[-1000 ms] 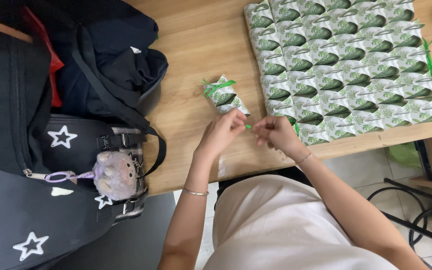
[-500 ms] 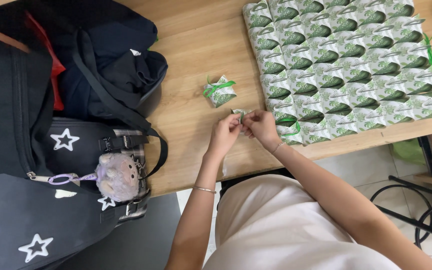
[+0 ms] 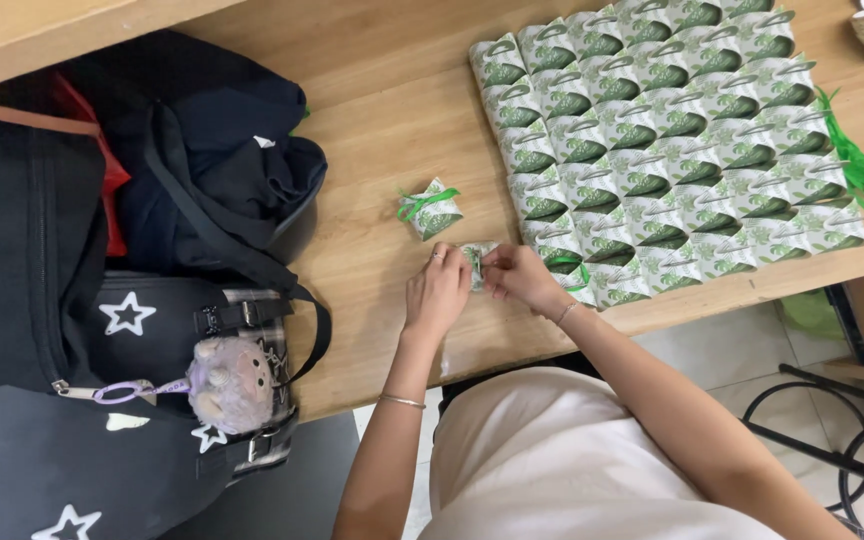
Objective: Folding small decorative paper boxes and tying them with green ribbons.
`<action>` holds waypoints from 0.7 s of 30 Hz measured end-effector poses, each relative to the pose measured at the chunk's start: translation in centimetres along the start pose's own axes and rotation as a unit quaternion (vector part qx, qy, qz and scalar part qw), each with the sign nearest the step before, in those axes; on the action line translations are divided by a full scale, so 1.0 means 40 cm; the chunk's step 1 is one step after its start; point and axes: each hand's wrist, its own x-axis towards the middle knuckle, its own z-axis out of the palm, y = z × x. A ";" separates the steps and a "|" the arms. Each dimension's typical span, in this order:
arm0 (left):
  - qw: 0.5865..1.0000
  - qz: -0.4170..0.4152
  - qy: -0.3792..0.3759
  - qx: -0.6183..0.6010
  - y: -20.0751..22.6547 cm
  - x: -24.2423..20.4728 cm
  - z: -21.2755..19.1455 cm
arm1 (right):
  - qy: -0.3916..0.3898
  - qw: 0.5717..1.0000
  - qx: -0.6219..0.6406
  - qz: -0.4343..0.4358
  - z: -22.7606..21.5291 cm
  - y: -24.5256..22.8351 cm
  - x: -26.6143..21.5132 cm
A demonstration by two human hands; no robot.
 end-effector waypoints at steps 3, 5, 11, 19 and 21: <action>0.992 -0.078 0.010 -0.096 -0.075 0.003 0.016 | 0.040 0.995 -0.089 -0.031 -0.028 -0.031 -0.031; 0.968 -0.135 0.017 -0.212 -0.127 -0.006 0.012 | 0.045 0.996 -0.075 -0.016 -0.073 -0.025 -0.050; 0.839 -0.220 0.000 -0.498 -0.140 -0.003 -0.048 | -0.034 0.999 -0.003 -0.017 -0.155 -0.070 -0.128; 0.808 -0.180 -0.048 -0.559 -0.102 0.026 -0.025 | -0.025 0.971 -0.233 0.053 -0.211 -0.132 -0.186; 0.782 -0.212 -0.049 -0.583 -0.102 0.021 -0.015 | -0.021 0.955 -0.286 -0.081 -0.257 -0.074 -0.180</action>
